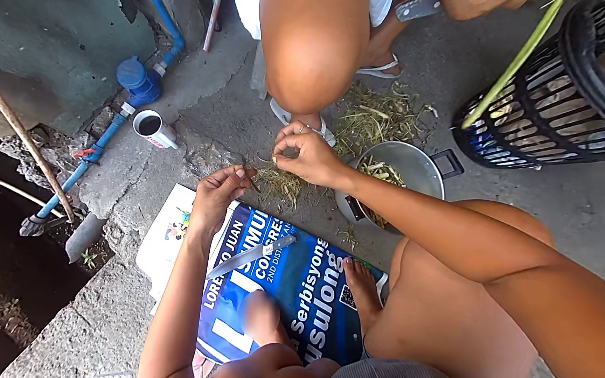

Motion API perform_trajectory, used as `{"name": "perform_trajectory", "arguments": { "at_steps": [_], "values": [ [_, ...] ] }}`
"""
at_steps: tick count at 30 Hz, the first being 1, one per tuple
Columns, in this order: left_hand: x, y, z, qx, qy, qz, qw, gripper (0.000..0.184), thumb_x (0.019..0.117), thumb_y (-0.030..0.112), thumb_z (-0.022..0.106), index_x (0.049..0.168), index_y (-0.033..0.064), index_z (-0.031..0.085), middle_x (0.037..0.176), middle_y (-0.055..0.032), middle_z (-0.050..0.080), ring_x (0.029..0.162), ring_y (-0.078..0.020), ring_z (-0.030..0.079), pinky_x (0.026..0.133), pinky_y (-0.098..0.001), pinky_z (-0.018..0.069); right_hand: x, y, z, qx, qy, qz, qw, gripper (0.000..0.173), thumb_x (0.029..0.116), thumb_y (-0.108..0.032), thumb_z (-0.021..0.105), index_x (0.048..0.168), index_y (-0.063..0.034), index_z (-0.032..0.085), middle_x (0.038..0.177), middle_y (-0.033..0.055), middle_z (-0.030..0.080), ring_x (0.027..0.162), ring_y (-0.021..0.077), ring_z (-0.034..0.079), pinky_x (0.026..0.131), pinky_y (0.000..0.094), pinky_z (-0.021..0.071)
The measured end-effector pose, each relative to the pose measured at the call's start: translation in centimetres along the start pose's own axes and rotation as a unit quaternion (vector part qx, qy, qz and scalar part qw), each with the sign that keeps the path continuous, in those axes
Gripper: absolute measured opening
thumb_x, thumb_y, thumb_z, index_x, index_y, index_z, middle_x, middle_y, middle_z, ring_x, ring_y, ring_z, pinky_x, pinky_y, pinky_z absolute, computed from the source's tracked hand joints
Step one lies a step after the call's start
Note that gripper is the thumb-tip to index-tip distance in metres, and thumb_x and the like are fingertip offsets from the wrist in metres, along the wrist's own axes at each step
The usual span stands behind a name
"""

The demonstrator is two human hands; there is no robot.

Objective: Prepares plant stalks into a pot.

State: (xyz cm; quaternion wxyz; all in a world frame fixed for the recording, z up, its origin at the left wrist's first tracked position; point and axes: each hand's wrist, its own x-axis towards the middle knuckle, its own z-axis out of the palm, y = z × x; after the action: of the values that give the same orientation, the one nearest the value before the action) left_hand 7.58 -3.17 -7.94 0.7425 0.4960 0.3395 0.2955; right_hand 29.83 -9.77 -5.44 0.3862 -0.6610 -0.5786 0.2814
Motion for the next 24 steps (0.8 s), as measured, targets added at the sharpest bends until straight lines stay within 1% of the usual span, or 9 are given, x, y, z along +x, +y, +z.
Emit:
{"name": "perform_trajectory", "arguments": {
  "at_steps": [4,9,11,15,18,21,22,23,24],
  "values": [
    [0.0,-0.1,0.2,-0.003,-0.016,-0.002,1.0,0.02,0.1055,0.007,0.053,0.108,0.004,0.073,0.103,-0.0064,0.077,0.08,-0.0055,0.071,0.071,-0.0181,0.0573,-0.4,0.4,1.0,-0.013,-0.023,-0.056,0.998,0.015,0.0871,-0.018,0.079,0.099,-0.0084,0.081,0.118,0.0149,0.063,0.114,0.03,0.055,0.097,0.0482,0.0451],
    [-0.1,-0.1,0.3,-0.003,-0.021,-0.005,1.0,0.02,0.1051,0.007,0.054,0.108,0.0038,0.073,0.102,-0.0068,0.076,0.079,-0.0056,0.07,0.07,-0.0181,0.0569,-0.8,0.8,1.9,-0.048,-0.005,-0.124,0.991,0.009,0.0893,-0.016,0.076,0.092,-0.01,0.082,0.115,0.0149,0.065,0.112,0.0301,0.056,0.097,0.0463,0.0447],
    [-0.1,-0.1,0.2,0.001,-0.022,-0.005,1.0,0.02,0.1051,0.007,0.055,0.109,0.0041,0.074,0.102,-0.0067,0.077,0.079,-0.0051,0.071,0.07,-0.0176,0.057,-0.7,0.9,1.7,-0.054,-0.013,-0.131,0.99,0.01,0.0899,-0.016,0.074,0.091,-0.0101,0.082,0.115,0.0143,0.065,0.112,0.03,0.056,0.098,0.0471,0.0438],
    [-0.2,0.3,0.0,0.014,-0.017,-0.01,1.0,0.02,0.1055,0.007,0.054,0.108,0.0046,0.074,0.102,-0.0062,0.077,0.077,-0.0036,0.07,0.067,-0.0159,0.0552,-0.4,1.5,1.4,-0.089,-0.043,-0.089,0.991,0.011,0.088,-0.016,0.072,0.089,-0.0082,0.08,0.116,0.015,0.065,0.115,0.0325,0.054,0.098,0.05,0.0425],
    [-0.3,0.7,-0.3,0.022,0.006,-0.021,1.0,0.021,0.1062,0.007,0.052,0.109,0.0044,0.073,0.101,-0.0057,0.077,0.076,-0.0033,0.07,0.065,-0.0154,0.0549,0.2,2.9,0.9,-0.154,-0.07,-0.024,0.985,0.012,0.0886,-0.018,0.073,0.089,-0.0081,0.08,0.119,0.0171,0.065,0.117,0.0369,0.055,0.099,0.0547,0.0425],
    [-0.2,0.9,-0.5,0.013,0.027,-0.034,0.999,0.022,0.1069,0.008,0.051,0.111,0.0037,0.072,0.102,-0.0061,0.077,0.075,-0.0032,0.07,0.064,-0.0151,0.0551,0.8,4.8,0.6,-0.221,-0.089,0.031,0.971,0.018,0.0913,-0.022,0.075,0.088,-0.0051,0.078,0.121,0.0198,0.063,0.122,0.0397,0.053,0.105,0.057,0.0384],
    [-0.2,1.0,-0.6,0.007,0.03,-0.039,0.999,0.022,0.107,0.008,0.051,0.111,0.0038,0.072,0.102,-0.0064,0.077,0.075,-0.0032,0.07,0.064,-0.0151,0.0549,1.0,5.3,0.5,-0.249,-0.101,0.044,0.962,0.015,0.0923,-0.018,0.071,0.091,-0.0052,0.078,0.125,0.0201,0.062,0.125,0.0407,0.051,0.107,0.0574,0.0368],
    [-0.2,1.0,-0.6,0.0,0.032,-0.045,0.998,0.022,0.1073,0.009,0.051,0.111,0.0043,0.072,0.102,-0.006,0.077,0.074,-0.0026,0.07,0.063,-0.0147,0.0546,1.1,5.5,0.4,-0.268,-0.122,0.062,0.954,0.015,0.0927,-0.012,0.067,0.099,-0.0064,0.079,0.132,0.0206,0.059,0.129,0.0423,0.048,0.108,0.0588,0.036],
    [-0.2,1.0,-0.6,-0.006,0.033,-0.051,0.998,0.022,0.1077,0.01,0.051,0.111,0.0047,0.072,0.102,-0.0054,0.077,0.073,-0.0021,0.068,0.062,-0.0145,0.0538,1.2,5.5,0.3,-0.276,-0.146,0.085,0.946,0.025,0.0933,-0.007,0.063,0.112,-0.0091,0.079,0.139,0.0206,0.056,0.134,0.0437,0.044,0.108,0.0605,0.0361]
  ]
}}
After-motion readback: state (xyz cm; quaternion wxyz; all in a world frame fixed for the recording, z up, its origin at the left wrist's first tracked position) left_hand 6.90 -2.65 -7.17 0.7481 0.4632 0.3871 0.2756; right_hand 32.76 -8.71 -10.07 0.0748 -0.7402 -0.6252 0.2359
